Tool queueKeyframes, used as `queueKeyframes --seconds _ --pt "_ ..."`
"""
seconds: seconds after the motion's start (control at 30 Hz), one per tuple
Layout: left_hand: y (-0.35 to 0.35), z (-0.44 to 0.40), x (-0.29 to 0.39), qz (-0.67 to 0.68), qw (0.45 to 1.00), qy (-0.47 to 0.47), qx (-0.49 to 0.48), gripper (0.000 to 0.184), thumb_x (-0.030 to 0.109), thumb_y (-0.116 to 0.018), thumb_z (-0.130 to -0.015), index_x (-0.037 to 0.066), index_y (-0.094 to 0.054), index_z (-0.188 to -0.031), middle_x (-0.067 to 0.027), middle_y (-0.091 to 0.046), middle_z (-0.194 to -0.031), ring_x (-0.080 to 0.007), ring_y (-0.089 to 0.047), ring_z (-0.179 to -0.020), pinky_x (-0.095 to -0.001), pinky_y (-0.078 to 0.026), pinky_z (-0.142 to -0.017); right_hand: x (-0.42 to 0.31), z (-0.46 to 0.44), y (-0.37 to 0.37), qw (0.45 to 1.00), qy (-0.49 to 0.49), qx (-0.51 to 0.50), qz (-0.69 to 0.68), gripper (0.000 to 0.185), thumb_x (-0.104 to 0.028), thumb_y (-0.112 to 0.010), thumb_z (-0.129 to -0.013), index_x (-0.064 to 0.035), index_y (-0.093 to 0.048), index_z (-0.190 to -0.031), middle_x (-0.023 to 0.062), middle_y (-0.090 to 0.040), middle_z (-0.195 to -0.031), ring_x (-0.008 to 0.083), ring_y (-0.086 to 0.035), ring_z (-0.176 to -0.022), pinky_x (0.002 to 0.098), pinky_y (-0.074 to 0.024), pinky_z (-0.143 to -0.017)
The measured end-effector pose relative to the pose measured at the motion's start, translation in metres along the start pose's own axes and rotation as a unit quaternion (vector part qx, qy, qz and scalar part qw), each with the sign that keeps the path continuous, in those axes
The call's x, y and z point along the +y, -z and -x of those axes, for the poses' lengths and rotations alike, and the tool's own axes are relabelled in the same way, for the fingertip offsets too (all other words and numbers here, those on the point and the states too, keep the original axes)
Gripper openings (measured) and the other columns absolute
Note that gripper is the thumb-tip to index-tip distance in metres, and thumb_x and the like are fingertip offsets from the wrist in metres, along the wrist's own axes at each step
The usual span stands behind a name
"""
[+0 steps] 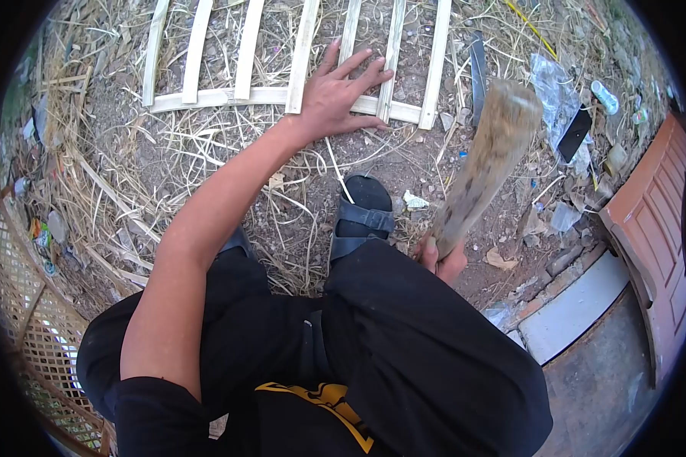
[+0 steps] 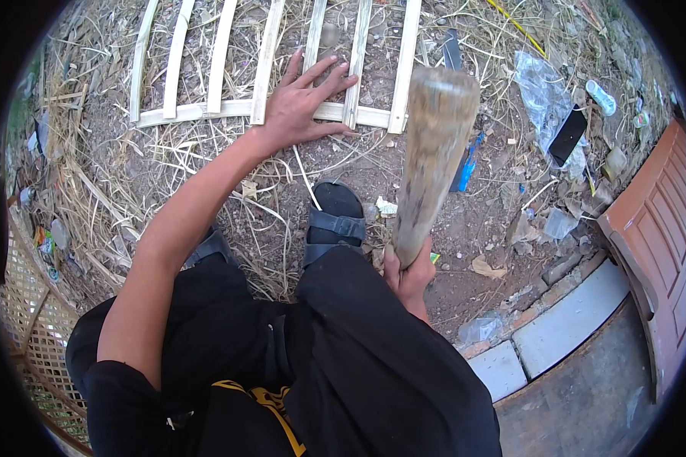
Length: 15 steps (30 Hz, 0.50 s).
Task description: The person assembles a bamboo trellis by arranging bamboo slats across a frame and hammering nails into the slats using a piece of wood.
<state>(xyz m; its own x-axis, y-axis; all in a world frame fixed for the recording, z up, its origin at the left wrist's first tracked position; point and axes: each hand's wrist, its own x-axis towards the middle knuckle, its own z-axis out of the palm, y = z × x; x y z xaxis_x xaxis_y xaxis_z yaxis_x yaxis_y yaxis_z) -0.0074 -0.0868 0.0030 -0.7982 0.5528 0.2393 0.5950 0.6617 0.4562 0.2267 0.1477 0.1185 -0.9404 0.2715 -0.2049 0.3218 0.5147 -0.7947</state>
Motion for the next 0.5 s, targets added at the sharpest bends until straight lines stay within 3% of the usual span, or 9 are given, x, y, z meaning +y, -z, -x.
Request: queueKeyframes --seconds 0.07,0.13,0.23,0.37,0.47,0.5 --pt "-0.001 0.001 -0.001 0.003 1.0 0.003 -0.004 0.09 0.065 -0.076 -0.073 0.026 -0.049 -0.15 -0.0018 -0.052 -0.15 -0.021 -0.04 -0.145 -0.0554 -0.013 -0.126 0.009 0.01 0.006 0.999 0.043 0.001 0.011 0.045 -0.029 -0.07 -0.094 0.0052 -0.053 -0.119 0.0174 -0.067 -0.076 0.0311 -0.07 -0.063 0.039 -0.0523 -0.057" --pt "-0.001 0.0 -0.002 0.003 1.0 0.004 -0.007 0.092 0.065 -0.077 -0.072 0.026 -0.049 -0.15 -0.0013 -0.052 -0.15 -0.0209 -0.04 -0.145 -0.0552 -0.013 -0.127 -0.007 0.004 0.009 0.987 0.051 -0.081 0.127 0.045 -0.03 -0.071 -0.093 0.0031 -0.054 -0.118 0.021 -0.068 -0.08 0.0376 -0.07 -0.066 0.042 -0.0535 -0.058" --pt "-0.003 0.0 -0.001 -0.031 0.999 0.002 -0.024 0.096 0.066 -0.078 -0.068 0.026 -0.048 -0.151 -0.0001 -0.052 -0.15 -0.0211 -0.04 -0.145 -0.0546 -0.012 -0.127 0.013 0.004 0.024 0.97 0.015 -0.162 0.183 0.045 -0.034 -0.072 -0.092 -0.0011 -0.055 -0.117 0.0231 -0.069 -0.083 0.0427 -0.069 -0.069 0.0459 -0.0542 -0.06" --pt "-0.002 0.0 -0.001 -0.047 0.999 -0.005 -0.023 0.098 0.073 -0.075 -0.068 0.026 -0.048 -0.15 0.0004 -0.055 -0.147 -0.0216 -0.04 -0.145 -0.0531 -0.01 -0.128 0.007 -0.026 0.06 0.941 -0.023 -0.231 0.245 0.045 -0.039 -0.074 -0.091 -0.005 -0.055 -0.114 0.0233 -0.069 -0.085 0.0417 -0.07 -0.07 0.0484 -0.0542 -0.061" --pt "-0.004 0.001 0.002 -0.03 0.999 0.001 -0.013 0.098 0.077 -0.072 -0.07 0.026 -0.048 -0.15 0.0002 -0.057 -0.145 -0.0215 -0.04 -0.145 -0.0522 -0.01 -0.128 0.014 -0.066 0.081 0.906 -0.008 -0.285 0.312 0.043 -0.034 -0.075 -0.089 -0.0048 -0.054 -0.113 0.0252 -0.068 -0.084 0.0451 -0.069 -0.077 0.0502 -0.0524 -0.065" --pt "-0.005 0.0 0.002 -0.022 1.0 0.008 -0.006 0.098 0.078 -0.07 -0.07 0.026 -0.048 -0.15 0.0001 -0.057 -0.145 -0.0213 -0.041 -0.145 -0.0517 -0.01 -0.128 0.019 -0.08 0.087 0.891 0.046 -0.298 0.339 0.046 -0.041 -0.074 -0.089 -0.0061 -0.054 -0.112 0.0229 -0.068 -0.083 0.0428 -0.069 -0.073 0.05 -0.0533 -0.062"
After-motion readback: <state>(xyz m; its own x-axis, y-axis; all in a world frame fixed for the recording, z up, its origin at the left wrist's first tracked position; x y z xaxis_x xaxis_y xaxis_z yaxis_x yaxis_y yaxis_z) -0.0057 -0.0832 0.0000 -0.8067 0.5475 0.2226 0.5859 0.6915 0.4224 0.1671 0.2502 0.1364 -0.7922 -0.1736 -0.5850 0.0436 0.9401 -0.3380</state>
